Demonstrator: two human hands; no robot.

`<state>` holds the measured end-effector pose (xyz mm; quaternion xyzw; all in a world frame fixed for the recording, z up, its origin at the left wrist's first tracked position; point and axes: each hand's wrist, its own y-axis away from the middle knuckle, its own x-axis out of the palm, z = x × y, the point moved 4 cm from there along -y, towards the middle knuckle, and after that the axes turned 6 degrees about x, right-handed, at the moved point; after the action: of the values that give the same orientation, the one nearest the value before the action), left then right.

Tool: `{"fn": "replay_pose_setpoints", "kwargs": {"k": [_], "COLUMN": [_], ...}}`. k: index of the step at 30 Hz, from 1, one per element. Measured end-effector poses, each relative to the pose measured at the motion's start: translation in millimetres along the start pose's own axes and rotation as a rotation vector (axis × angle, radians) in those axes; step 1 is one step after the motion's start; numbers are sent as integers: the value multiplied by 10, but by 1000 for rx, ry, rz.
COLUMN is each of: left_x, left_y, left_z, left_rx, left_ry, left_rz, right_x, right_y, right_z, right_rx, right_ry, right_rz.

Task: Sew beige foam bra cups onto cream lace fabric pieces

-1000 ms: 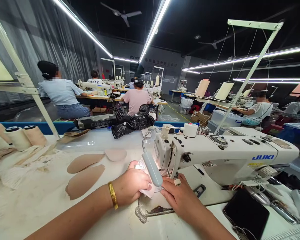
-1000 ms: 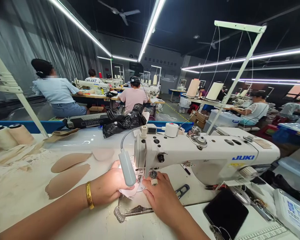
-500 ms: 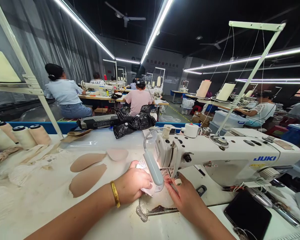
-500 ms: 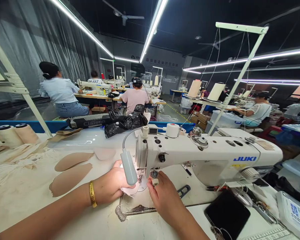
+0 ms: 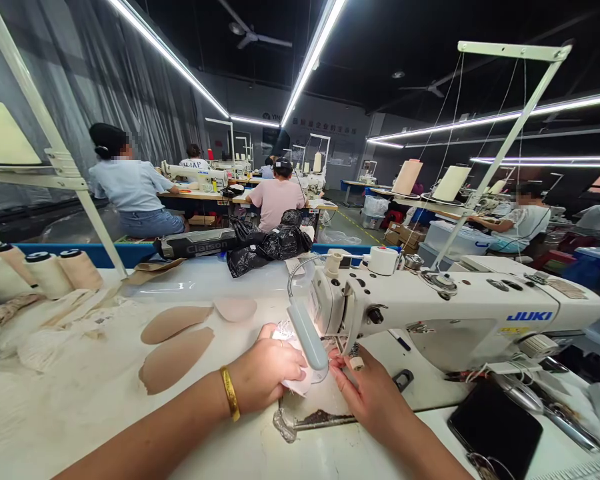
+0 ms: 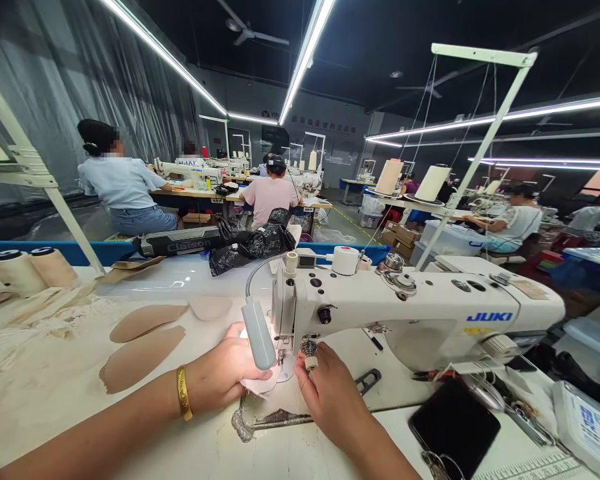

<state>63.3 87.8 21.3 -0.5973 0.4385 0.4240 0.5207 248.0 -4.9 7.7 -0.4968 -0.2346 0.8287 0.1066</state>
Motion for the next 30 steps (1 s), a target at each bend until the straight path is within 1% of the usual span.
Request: {"fn": "replay_pose_setpoints", "kwargs": {"k": [7, 14, 17, 20, 24, 26, 30], "left_x": [4, 104, 123, 96, 76, 87, 104], "left_y": [13, 62, 87, 97, 90, 87, 76], "left_z": [-6, -4, -32, -121, -293, -363, -416], "left_rx": [-7, -58, -64, -42, -12, -1, -3], "left_ry": [-57, -100, -109, -122, -193, -222, -227], "left_rz": [-4, -43, -58, -72, -51, -44, -41], "right_x": [7, 32, 46, 63, 85, 93, 118], "right_y": [13, 36, 59, 84, 104, 110, 119], "right_z": [-7, -47, -47, -29, 60, 109, 145], "right_rx": [-3, -18, -38, -35, -81, -107, -118], "right_ry": [2, 0, 21, 33, -4, -24, -20], "right_rz": [6, 20, 36, 107, 277, 340, 367]}}
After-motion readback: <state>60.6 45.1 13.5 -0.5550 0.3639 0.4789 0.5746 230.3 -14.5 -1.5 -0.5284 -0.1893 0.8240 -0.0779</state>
